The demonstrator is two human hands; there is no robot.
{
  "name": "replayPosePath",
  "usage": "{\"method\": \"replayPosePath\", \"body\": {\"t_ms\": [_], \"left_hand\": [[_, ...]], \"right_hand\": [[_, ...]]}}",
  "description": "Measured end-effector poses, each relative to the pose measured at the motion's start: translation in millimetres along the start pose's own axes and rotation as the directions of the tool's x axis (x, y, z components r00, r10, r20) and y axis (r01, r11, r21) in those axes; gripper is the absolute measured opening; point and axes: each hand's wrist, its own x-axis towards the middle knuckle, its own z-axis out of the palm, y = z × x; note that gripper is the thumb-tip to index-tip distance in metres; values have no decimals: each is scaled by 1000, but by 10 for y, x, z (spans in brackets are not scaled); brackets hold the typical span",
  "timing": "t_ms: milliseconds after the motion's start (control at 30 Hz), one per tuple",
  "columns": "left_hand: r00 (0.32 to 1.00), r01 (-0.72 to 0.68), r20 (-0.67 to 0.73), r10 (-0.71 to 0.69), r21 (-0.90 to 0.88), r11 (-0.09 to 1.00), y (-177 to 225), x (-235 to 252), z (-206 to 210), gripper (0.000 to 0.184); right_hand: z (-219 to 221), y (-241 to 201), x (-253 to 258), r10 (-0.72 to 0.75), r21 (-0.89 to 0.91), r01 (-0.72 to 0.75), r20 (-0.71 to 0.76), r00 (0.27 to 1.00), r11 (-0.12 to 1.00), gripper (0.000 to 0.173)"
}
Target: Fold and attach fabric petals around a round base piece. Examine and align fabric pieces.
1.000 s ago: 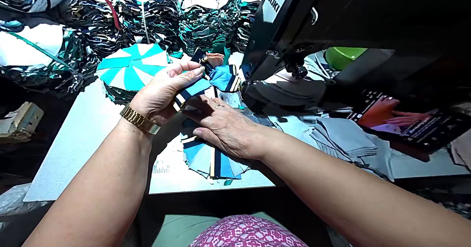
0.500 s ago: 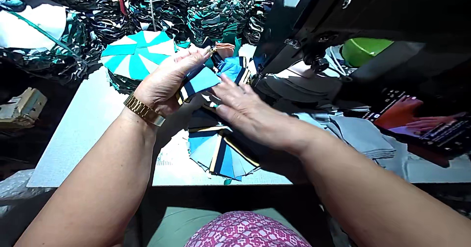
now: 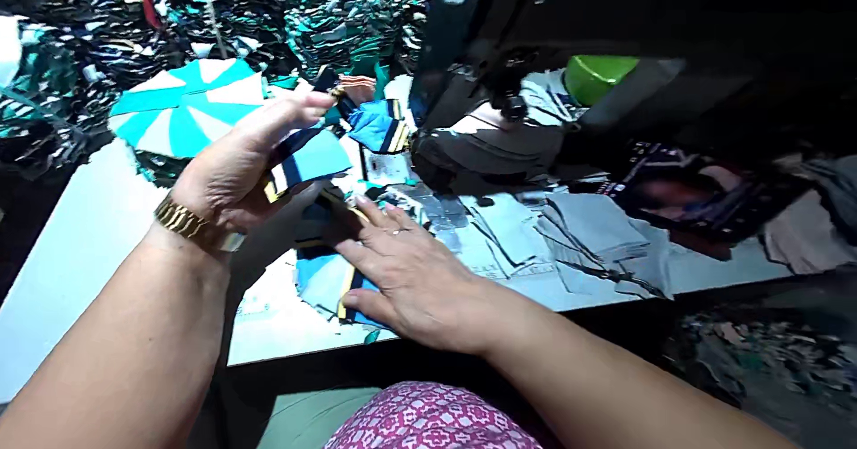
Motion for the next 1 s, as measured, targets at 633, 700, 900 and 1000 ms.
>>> {"method": "replayPosePath", "body": {"t_ms": [633,700,900,1000], "left_hand": [[965,6,254,-62,216,976,216,116,198,31],[963,5,258,-81,280,960,249,188,276,30],[966,104,183,-184,376,921,357,333,531,36],[962,140,180,-207,328,934,331,369,578,33]], "right_hand": [[-693,696,-1234,223,205,-165,-305,926,965,19],[-652,696,-1244,219,186,-167,-304,927,968,19],[-617,716,-1212,186,121,-154,-332,925,981,15],[-609,718,-1216,194,151,-150,-343,919,977,15]]}}
